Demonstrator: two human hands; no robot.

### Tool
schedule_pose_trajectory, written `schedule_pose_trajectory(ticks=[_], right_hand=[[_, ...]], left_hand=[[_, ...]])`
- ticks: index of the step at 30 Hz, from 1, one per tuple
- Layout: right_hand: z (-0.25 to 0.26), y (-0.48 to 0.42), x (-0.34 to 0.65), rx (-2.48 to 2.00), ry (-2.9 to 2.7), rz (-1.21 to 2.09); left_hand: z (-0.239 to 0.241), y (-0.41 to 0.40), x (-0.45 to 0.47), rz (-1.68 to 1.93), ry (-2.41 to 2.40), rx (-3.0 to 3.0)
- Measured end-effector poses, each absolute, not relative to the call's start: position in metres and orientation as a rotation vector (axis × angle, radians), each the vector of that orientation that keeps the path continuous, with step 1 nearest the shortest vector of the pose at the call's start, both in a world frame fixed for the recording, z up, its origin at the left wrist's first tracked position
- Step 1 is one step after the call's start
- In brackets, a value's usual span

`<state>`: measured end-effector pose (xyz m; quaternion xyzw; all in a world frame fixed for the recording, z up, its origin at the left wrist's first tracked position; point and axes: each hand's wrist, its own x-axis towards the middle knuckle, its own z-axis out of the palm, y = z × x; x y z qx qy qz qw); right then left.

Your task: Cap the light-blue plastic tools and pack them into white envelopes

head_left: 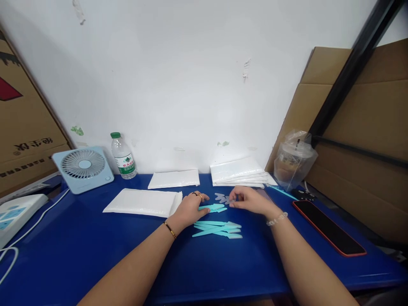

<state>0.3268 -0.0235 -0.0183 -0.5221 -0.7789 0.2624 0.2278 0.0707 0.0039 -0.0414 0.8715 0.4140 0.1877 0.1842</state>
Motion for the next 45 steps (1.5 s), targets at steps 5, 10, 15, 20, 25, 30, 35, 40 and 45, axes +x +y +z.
schedule_pose_trajectory(ticks=[5, 10, 15, 20, 25, 30, 35, 40, 45], right_hand=[[-0.007, -0.035, 0.317, -1.416, -2.391, 1.114], [-0.012, -0.034, 0.312, -1.413, -2.382, 1.134], [-0.013, -0.034, 0.313, -1.412, -2.360, 1.048], [-0.012, -0.030, 0.325, -1.380, -2.322, 0.926], [-0.016, -0.026, 0.333, -1.421, -2.270, 0.916], [-0.014, -0.029, 0.323, -1.363, -2.223, 0.998], [-0.017, -0.026, 0.330, -1.425, -2.184, 1.082], [-0.024, -0.018, 0.340, -1.510, -2.153, 0.832], [-0.024, -0.018, 0.334, -1.564, -2.073, 0.614]], left_hand=[[-0.032, -0.003, 0.071, 0.464, 1.051, 2.462], [-0.028, -0.013, 0.077, 0.306, 0.880, 2.588], [-0.029, -0.015, 0.082, 0.308, 0.951, 2.566], [-0.028, -0.010, 0.078, 0.343, 1.053, 2.493], [-0.026, -0.005, 0.071, 0.322, 1.150, 2.460], [-0.025, -0.006, 0.072, 0.347, 1.114, 2.438], [-0.024, -0.006, 0.073, 0.330, 1.147, 2.410], [-0.022, -0.005, 0.068, 0.318, 1.187, 2.490], [-0.032, -0.004, 0.067, 0.476, 1.169, 2.580]])
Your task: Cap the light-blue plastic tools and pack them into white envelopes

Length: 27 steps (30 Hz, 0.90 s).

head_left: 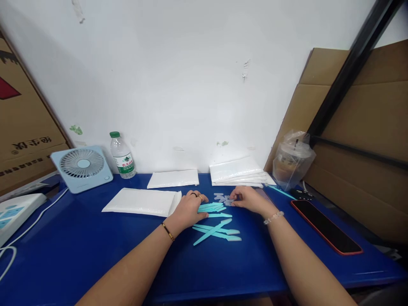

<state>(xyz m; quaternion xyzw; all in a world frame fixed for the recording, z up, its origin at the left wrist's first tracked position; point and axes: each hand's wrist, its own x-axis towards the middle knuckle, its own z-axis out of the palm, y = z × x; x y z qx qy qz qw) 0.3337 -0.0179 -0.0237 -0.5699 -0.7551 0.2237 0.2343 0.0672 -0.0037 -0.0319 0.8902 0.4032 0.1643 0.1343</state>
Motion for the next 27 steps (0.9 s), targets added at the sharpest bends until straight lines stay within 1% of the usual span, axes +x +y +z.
schedule_pose_trajectory(ticks=[2, 6, 10, 13, 17, 24, 27], right_hand=[[-0.020, -0.021, 0.331, -1.497, -2.100, 0.669], [-0.014, -0.030, 0.322, -1.320, -2.313, 0.927], [-0.014, -0.035, 0.311, -1.292, -2.463, 0.975], [-0.016, -0.036, 0.306, -1.325, -2.444, 1.012], [-0.016, -0.034, 0.310, -1.340, -2.344, 0.945], [-0.023, -0.020, 0.336, -1.589, -2.171, 0.704], [-0.026, -0.016, 0.337, -1.614, -2.145, 0.599]], left_hand=[[-0.037, -0.002, 0.068, 0.458, 1.163, 2.579], [-0.040, 0.001, 0.070, 0.386, 1.185, 2.566], [-0.034, -0.003, 0.071, 0.495, 1.209, 2.558], [-0.027, -0.011, 0.073, 0.501, 1.092, 2.534], [-0.023, -0.017, 0.077, 0.335, 0.923, 2.528], [-0.027, -0.008, 0.074, 0.449, 1.093, 2.573], [-0.032, -0.008, 0.074, 0.461, 1.127, 2.579]])
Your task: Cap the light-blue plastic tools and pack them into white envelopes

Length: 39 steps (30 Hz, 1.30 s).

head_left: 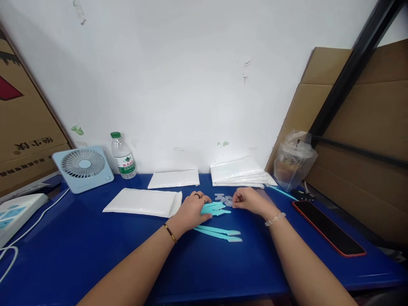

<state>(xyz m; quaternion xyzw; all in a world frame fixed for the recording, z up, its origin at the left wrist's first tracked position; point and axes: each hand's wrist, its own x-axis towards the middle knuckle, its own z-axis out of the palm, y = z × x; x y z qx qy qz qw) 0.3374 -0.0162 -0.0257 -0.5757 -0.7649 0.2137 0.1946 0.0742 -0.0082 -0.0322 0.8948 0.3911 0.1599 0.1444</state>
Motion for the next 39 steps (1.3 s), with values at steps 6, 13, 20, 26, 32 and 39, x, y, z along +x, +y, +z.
schedule_pose_trajectory(ticks=[6, 13, 20, 26, 32, 39], right_hand=[[-0.013, -0.032, 0.320, -1.386, -2.258, 0.778], [-0.013, -0.043, 0.305, -1.332, -2.535, 0.954], [-0.013, -0.044, 0.305, -1.359, -2.516, 0.967], [-0.012, -0.040, 0.304, -1.341, -2.293, 0.922], [-0.020, -0.026, 0.325, -1.468, -2.090, 0.760], [-0.017, -0.027, 0.327, -1.447, -2.128, 0.688]], left_hand=[[-0.043, -0.005, 0.076, 0.393, 1.142, 2.540], [-0.046, -0.003, 0.077, 0.425, 1.151, 2.590], [-0.039, -0.004, 0.073, 0.520, 1.150, 2.516], [-0.024, -0.015, 0.075, 0.438, 0.971, 2.551], [-0.024, -0.005, 0.071, 0.509, 1.107, 2.506], [-0.036, 0.003, 0.069, 0.512, 1.118, 2.599]])
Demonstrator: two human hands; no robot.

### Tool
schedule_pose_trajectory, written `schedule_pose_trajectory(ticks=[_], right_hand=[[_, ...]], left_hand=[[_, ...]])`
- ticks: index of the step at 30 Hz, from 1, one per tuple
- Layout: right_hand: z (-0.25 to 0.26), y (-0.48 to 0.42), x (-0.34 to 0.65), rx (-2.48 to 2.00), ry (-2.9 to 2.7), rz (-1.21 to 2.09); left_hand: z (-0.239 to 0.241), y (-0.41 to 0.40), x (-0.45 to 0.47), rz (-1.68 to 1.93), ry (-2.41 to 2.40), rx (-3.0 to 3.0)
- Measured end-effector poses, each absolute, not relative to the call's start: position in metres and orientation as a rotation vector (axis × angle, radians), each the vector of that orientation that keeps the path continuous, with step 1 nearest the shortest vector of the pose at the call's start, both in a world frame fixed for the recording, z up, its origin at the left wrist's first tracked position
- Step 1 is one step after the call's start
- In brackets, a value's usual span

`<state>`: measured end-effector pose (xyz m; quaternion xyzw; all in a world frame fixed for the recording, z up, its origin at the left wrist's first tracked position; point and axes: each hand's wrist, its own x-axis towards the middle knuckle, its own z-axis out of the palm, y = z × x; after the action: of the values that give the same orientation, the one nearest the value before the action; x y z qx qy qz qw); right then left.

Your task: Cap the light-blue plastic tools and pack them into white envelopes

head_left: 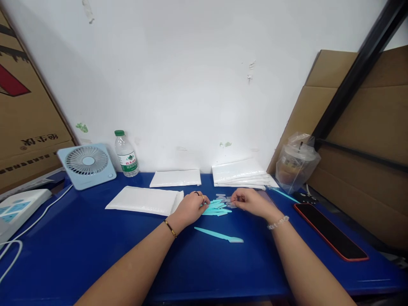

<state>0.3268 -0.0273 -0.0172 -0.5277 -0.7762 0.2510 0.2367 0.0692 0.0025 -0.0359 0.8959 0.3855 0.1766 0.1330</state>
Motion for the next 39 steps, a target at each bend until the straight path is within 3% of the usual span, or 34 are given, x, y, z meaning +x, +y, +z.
schedule_pose_trajectory(ticks=[5, 10, 16, 29, 39], right_hand=[[-0.007, -0.046, 0.311, -1.300, -2.512, 1.014], [-0.013, -0.049, 0.299, -1.368, -2.583, 0.958], [-0.006, -0.047, 0.298, -1.334, -2.301, 0.997], [-0.014, -0.026, 0.321, -1.178, -1.475, 1.003], [-0.019, -0.024, 0.307, -1.160, -1.428, 1.071]], left_hand=[[-0.039, 0.003, 0.069, 0.536, 1.141, 2.598], [-0.027, -0.012, 0.073, 0.533, 0.953, 2.599], [-0.026, -0.021, 0.077, 0.343, 0.839, 2.581], [-0.024, 0.000, 0.064, 0.669, 1.056, 2.133], [-0.028, 0.006, 0.064, 0.763, 1.146, 2.188]])
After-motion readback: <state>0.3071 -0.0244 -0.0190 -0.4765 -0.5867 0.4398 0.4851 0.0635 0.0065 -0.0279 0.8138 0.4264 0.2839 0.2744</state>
